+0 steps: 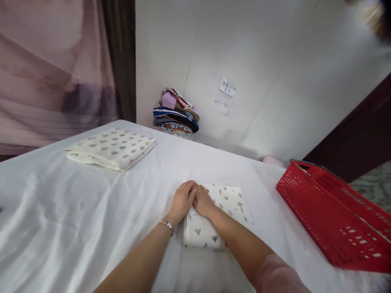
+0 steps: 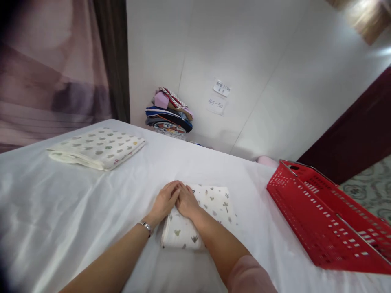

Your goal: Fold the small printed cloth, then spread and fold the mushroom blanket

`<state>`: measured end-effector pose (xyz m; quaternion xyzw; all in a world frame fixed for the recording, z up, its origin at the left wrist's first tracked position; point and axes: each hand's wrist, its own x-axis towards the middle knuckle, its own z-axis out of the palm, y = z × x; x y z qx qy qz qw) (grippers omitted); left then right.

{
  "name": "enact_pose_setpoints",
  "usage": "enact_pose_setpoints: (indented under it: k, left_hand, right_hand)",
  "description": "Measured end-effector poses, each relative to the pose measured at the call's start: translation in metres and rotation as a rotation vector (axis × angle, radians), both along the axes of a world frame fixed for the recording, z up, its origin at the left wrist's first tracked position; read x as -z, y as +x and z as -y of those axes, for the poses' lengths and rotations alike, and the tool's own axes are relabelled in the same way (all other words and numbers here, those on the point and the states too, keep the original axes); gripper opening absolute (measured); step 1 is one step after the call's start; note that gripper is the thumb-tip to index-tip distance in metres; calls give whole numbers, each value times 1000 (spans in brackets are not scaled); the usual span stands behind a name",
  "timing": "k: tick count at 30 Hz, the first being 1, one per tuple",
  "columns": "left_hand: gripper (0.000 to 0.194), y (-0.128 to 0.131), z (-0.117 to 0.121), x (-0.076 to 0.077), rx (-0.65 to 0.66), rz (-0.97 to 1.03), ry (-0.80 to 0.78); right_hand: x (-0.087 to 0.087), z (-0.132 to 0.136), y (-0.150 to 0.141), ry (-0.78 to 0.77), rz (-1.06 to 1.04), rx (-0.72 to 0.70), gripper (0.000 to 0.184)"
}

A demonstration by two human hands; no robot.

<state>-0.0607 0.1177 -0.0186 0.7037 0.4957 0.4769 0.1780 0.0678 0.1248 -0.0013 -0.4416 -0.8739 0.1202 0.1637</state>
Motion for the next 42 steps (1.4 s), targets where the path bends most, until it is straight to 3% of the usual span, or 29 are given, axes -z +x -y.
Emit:
enact_pose_setpoints:
  k: [5,8,14,18,21,25,31,38,42]
  left_hand:
    - [50,-2,1,6,51,-133,-144]
    - [53,-5,2,7,61,-235,-206]
    - [52,-7,3,0,42,-315,-235]
    - [53,-5,4,-6,30,-333,-273]
    - [53,-5,4,-7,28,-342,-275]
    - [51,-5,2,-3,13,-344,-265]
    - [52,-5,1,0,10,-331,-285]
    - [52,-14,0,-22,112,-176,-454]
    - [49,-21,20,-33,30,-17,-457]
  right_hand:
    - [-3,-15,9,-198,-291,54,54]
    - [-3,-8,26,-231,-392,141,53]
    - [-16,23,90,22,-34,253,46]
    - [-16,21,139,-67,135,461,52]
    - [-5,13,159,-143,159,512,58]
    - [6,6,163,-137,146,498,60]
    - [9,6,163,-129,119,488,59]
    - [-8,9,156,-171,152,504,56]
    - [-14,32,122,-70,103,424,55]
